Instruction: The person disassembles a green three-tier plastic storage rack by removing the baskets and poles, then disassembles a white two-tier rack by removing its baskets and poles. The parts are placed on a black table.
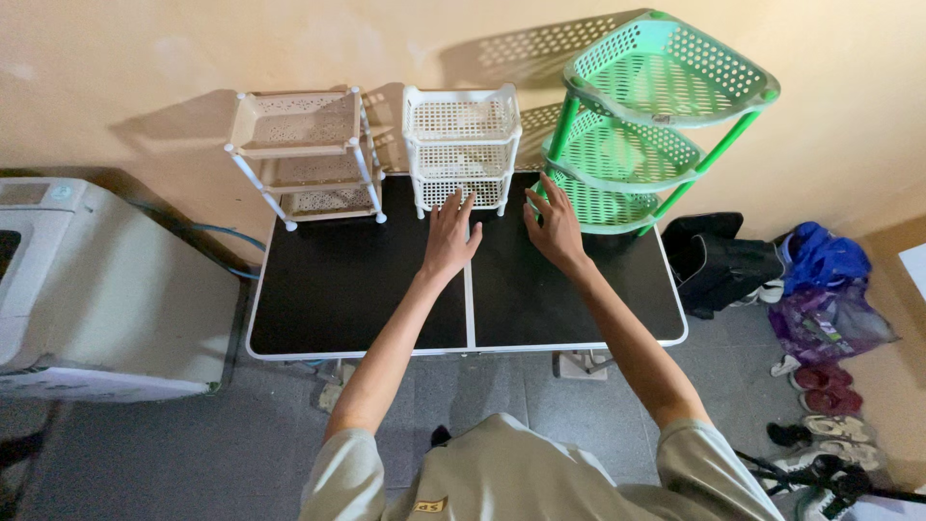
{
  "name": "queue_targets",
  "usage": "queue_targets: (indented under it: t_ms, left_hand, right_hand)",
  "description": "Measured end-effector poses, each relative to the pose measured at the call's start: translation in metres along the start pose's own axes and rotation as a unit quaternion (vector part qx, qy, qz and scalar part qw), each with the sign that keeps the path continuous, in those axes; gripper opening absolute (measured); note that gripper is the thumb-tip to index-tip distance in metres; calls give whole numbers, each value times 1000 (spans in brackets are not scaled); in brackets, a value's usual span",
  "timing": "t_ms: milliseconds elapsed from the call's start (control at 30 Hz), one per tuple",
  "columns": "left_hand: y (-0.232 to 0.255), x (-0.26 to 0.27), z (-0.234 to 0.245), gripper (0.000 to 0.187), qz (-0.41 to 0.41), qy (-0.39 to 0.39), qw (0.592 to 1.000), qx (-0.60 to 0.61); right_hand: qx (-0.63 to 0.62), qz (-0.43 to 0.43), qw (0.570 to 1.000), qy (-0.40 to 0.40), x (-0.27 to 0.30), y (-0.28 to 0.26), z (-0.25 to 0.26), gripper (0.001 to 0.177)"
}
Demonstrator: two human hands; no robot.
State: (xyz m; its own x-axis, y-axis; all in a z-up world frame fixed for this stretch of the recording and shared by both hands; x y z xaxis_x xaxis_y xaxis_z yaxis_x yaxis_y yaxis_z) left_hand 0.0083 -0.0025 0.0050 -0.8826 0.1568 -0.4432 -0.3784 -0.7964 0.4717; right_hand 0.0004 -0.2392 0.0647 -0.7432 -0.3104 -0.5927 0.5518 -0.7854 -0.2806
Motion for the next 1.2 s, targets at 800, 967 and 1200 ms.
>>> queue_targets:
  t_ms: [800, 967, 1200]
  left_hand:
    - [10, 5, 15, 61, -15, 20, 999, 35]
    - [8, 18, 11, 61, -11, -1, 999, 53]
    - [5, 22, 5, 60, -21, -25, 998, 60]
  right_hand:
    - [-19, 7, 999, 36, 1, -17, 7, 33]
    - [-17, -10, 999, 30, 10, -25, 11, 35]
    - [-5, -37, 999, 37, 27, -19, 12, 32]
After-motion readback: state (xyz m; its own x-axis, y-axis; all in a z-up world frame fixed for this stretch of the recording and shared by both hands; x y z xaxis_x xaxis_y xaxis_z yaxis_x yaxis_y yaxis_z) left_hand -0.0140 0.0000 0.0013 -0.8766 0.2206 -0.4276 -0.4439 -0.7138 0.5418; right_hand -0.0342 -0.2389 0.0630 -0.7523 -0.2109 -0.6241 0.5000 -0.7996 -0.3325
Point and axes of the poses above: each hand's wrist, its own x-axis away from the middle knuckle, its own z-axis out of the back of the hand, y = z × x, the point moved 1 cm from there along -x, towards the middle knuckle, and after that the axes turned 7 degrees about z, right-handed, at the moved point
